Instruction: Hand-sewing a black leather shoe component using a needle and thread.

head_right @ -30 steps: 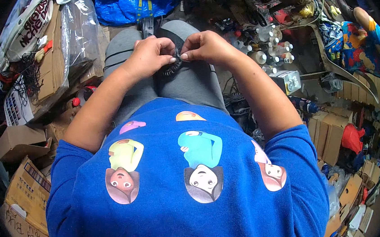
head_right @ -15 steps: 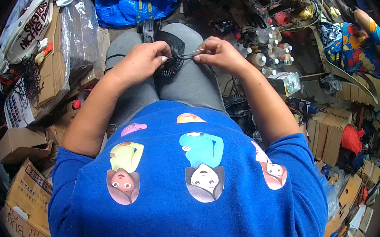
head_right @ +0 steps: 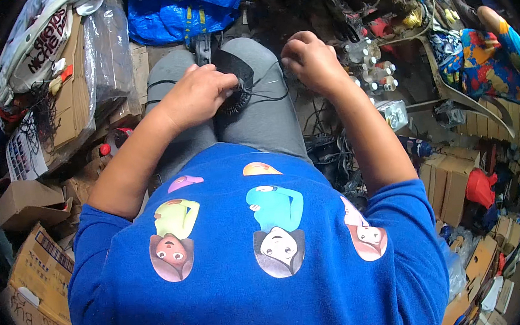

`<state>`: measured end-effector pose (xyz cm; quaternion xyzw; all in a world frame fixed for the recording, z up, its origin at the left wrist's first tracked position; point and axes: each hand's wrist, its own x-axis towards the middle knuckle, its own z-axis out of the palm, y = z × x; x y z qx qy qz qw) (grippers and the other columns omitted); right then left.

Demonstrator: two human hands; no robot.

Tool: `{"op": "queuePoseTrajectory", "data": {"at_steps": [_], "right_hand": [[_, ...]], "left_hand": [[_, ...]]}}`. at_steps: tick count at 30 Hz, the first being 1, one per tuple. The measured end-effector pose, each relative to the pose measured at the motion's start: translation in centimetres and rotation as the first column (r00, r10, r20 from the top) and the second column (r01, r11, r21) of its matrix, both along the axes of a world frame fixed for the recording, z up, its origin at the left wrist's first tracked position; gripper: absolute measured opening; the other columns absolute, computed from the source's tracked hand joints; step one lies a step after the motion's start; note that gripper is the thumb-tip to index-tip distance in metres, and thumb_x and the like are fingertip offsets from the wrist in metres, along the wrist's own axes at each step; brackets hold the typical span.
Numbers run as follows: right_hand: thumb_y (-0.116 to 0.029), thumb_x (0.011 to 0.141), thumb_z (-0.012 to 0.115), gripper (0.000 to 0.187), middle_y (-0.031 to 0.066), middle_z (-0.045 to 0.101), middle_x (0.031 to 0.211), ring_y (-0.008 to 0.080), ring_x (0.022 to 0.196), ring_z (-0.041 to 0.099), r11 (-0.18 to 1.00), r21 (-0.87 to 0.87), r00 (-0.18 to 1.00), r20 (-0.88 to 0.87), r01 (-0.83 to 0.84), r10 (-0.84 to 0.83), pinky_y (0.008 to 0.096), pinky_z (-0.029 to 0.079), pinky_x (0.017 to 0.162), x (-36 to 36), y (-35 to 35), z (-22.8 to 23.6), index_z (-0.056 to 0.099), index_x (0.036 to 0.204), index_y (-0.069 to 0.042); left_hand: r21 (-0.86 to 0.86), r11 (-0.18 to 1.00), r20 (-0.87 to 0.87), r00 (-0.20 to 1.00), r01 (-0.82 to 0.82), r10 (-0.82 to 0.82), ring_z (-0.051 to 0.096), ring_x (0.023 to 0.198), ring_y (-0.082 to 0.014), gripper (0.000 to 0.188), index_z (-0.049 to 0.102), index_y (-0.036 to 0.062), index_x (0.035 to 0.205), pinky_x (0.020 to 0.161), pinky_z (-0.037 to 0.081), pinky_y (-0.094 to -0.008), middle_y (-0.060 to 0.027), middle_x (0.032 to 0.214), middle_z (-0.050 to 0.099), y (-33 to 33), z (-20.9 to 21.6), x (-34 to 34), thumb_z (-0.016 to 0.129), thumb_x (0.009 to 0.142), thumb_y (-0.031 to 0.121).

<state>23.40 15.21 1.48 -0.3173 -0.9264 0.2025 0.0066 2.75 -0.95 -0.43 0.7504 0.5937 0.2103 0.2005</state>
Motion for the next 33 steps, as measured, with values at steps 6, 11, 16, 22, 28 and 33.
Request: {"op": "queuePoseTrajectory", "data": {"at_steps": [6, 11, 16, 22, 28, 33], "right_hand": [[-0.023, 0.082, 0.058, 0.011, 0.0050, 0.063, 0.080, 0.0257, 0.082, 0.060, 0.868, 0.181, 0.885, 0.160, -0.462, 0.438, 0.0392, 0.039, 0.081, -3.1, -3.9, 2.9, 0.060, 0.083, -0.013], [-0.014, 0.079, 0.055, 0.008, 0.0055, 0.063, 0.079, 0.0251, 0.083, 0.059, 0.842, 0.137, 0.853, 0.101, -0.521, 0.511, 0.0391, 0.041, 0.076, -3.3, -3.6, 1.4, 0.058, 0.087, -0.013], [-0.012, 0.078, 0.057, 0.009, 0.0084, 0.063, 0.085, 0.0283, 0.085, 0.058, 0.843, 0.221, 0.869, 0.194, -0.491, 0.455, 0.0386, 0.044, 0.074, 0.9, -0.4, 0.5, 0.057, 0.088, -0.011], [-0.017, 0.086, 0.062, 0.013, -0.0008, 0.059, 0.082, 0.0087, 0.077, 0.054, 0.538, -0.837, 0.784, -0.264, 0.104, -0.562, 0.0246, 0.042, 0.072, 7.2, 3.0, 0.9, 0.063, 0.092, -0.005], [-0.032, 0.094, 0.050, 0.021, 0.0031, 0.057, 0.083, 0.0161, 0.072, 0.055, 0.174, -0.909, 0.362, -0.318, -0.379, -0.876, 0.0342, 0.045, 0.079, -3.2, -2.2, 4.3, 0.056, 0.094, -0.012], [-0.033, 0.094, 0.049, 0.027, 0.0018, 0.056, 0.076, 0.0111, 0.070, 0.052, 0.324, -0.842, 0.870, -0.483, -0.430, -0.100, 0.0290, 0.044, 0.075, -0.6, -1.7, 4.3, 0.058, 0.095, -0.008]], "left_hand": [[0.001, 1.000, -0.045, 0.999, -0.018, 0.018, 0.056, 0.085, -0.0284, 0.009, 0.059, 0.0106, 0.087, 0.076, 0.040, -0.0405, -0.0095, 0.078, 0.059, -0.4, -0.1, -0.5, 0.058, 0.078, 0.012], [0.019, 0.999, -0.047, 0.998, 0.038, -0.037, 0.056, 0.085, -0.0277, 0.011, 0.059, 0.0111, 0.089, 0.076, 0.039, -0.0396, -0.0092, 0.078, 0.059, -0.9, 0.2, -1.7, 0.056, 0.079, 0.010], [0.065, 0.994, -0.192, 0.976, -0.092, 0.103, 0.058, 0.082, -0.0272, 0.016, 0.060, 0.0117, 0.087, 0.076, 0.042, -0.0407, -0.0090, 0.077, 0.060, -5.2, 0.5, -6.6, 0.050, 0.076, 0.006], [-0.338, 0.833, 0.620, 0.562, -0.438, 0.547, 0.057, 0.078, -0.0141, 0.010, 0.063, 0.0032, 0.091, 0.074, 0.045, -0.0285, -0.0040, 0.083, 0.061, -11.4, 1.4, -14.2, 0.060, 0.086, 0.011], [0.063, 0.992, 0.995, 0.083, -0.112, -0.054, 0.057, 0.086, -0.0144, 0.021, 0.058, 0.0044, 0.096, 0.079, 0.044, -0.0239, -0.0055, 0.086, 0.059, -5.0, 8.0, -6.9, 0.057, 0.090, 0.024], [-0.462, 0.882, 0.793, 0.490, 0.095, 0.363, 0.055, 0.071, -0.0099, 0.020, 0.059, 0.0048, 0.085, 0.064, 0.043, -0.0226, -0.0014, 0.073, 0.056, -7.7, 8.9, -6.9, 0.057, 0.090, 0.024]]}}
